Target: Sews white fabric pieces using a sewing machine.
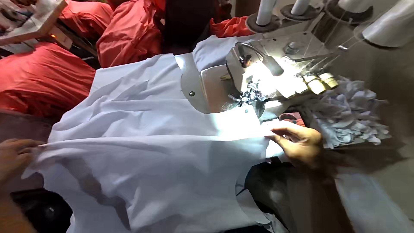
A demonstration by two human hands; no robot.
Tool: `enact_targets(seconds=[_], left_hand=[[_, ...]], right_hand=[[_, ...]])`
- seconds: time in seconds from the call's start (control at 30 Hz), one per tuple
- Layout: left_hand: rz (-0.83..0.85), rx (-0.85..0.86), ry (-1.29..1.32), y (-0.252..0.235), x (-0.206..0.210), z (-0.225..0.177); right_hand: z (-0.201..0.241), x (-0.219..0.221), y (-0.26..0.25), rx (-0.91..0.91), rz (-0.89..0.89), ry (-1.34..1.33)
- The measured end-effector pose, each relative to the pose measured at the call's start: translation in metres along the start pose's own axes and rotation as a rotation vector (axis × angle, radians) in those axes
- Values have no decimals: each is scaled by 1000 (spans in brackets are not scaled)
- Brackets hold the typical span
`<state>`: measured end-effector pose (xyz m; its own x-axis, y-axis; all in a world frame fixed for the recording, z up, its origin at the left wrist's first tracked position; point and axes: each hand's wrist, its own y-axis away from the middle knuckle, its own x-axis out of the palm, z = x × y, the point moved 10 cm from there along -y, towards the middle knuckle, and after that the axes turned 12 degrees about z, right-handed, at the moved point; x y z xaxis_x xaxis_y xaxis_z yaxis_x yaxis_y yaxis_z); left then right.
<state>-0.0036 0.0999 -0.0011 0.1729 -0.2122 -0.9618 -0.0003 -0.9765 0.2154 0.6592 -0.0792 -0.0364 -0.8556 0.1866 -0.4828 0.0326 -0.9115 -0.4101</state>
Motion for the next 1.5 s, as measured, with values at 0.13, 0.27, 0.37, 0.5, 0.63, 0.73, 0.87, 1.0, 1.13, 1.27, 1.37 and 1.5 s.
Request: enact_targets(seconds=[0.13,0.27,0.37,0.5,0.63,0.73,0.87,1.0,1.13,1.27,1.37,1.5], left_hand=[[-156,394,48,-33,9,-89],[-6,669,140,-71,53,-220],[158,836,224,-104,99,-283],[210,944,188,-109,123,-315],[-21,1035,209,-75,91,-302],[-136,1028,206,-51,77,-289],[-115,969,178,-27,80,-276],[254,941,343,22,116,-258],[72,864,128,45,127,-237],[-247,802,-8,47,103,-222],[-405,783,-17,54,80,-221],[-387,762,-140,44,79,-231]], right_hand=[[26,27,-5,-92,130,-5],[44,52,-14,-134,174,64],[51,58,-15,-140,176,120],[47,50,-7,-149,155,151],[36,34,4,-135,87,94],[26,29,7,-115,55,63],[17,17,10,-38,-40,86],[10,-3,11,84,-144,86],[2,-3,10,124,-135,112],[2,0,8,143,-153,93],[5,-4,11,140,-180,44],[-2,-2,12,192,-207,100]])
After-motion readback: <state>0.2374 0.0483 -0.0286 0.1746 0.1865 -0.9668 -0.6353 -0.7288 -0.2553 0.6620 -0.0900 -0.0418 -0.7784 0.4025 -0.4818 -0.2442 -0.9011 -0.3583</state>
